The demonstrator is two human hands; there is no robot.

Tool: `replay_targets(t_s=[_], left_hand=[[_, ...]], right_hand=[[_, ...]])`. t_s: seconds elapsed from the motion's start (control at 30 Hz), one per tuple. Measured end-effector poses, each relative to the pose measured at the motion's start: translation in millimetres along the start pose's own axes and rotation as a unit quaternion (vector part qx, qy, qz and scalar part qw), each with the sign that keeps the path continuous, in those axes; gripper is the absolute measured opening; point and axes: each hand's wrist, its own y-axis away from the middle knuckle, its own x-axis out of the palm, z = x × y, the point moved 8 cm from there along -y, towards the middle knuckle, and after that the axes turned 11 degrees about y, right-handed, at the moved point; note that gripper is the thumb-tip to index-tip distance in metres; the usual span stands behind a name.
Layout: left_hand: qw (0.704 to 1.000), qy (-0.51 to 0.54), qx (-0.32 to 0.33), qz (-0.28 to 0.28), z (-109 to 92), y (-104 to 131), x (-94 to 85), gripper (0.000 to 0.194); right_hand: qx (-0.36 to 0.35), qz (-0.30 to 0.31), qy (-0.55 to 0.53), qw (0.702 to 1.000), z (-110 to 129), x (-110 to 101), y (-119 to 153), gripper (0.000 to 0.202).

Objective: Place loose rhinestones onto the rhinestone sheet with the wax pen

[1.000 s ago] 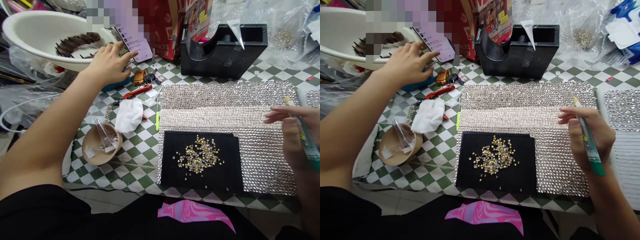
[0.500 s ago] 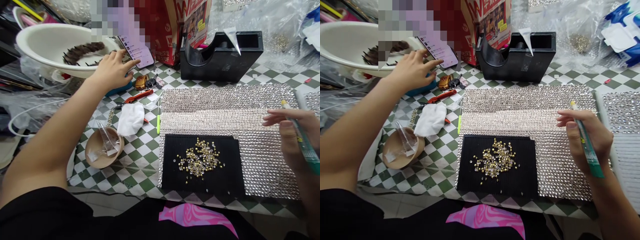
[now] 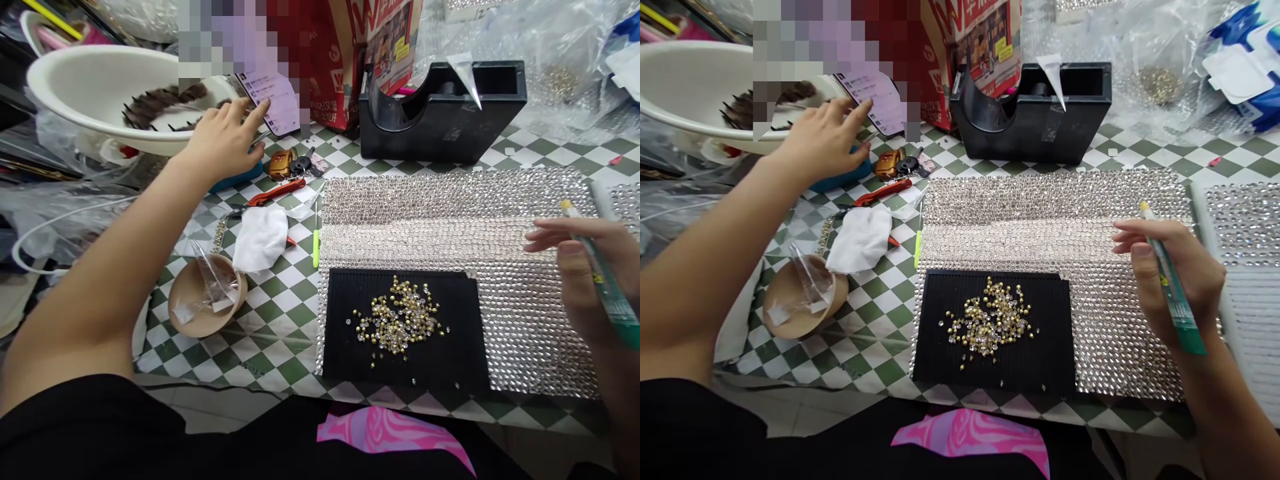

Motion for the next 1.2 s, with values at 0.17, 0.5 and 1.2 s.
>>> replay_targets(t_s=[0.17, 0.5, 1.2], left_hand=[[0.998, 0.055, 0.000, 0.028, -1.9, 2.5, 2.1, 0.081], [0.995, 0.092, 0.014, 0.027, 0.1, -0.4, 3.4, 0.085], [0.998, 0.058, 0.002, 0.036, 2.6, 4.3, 7.2, 0.084]], right_hand=[[-0.003, 0.010, 0.008, 1.000, 1.3, 1.1, 0.1, 0.029], [-0.001, 0.003, 0.008, 1.000, 0.1, 0.8, 0.5, 0.027], [-0.004, 0.013, 0.010, 1.000, -0.2, 1.7, 0.2, 0.027]])
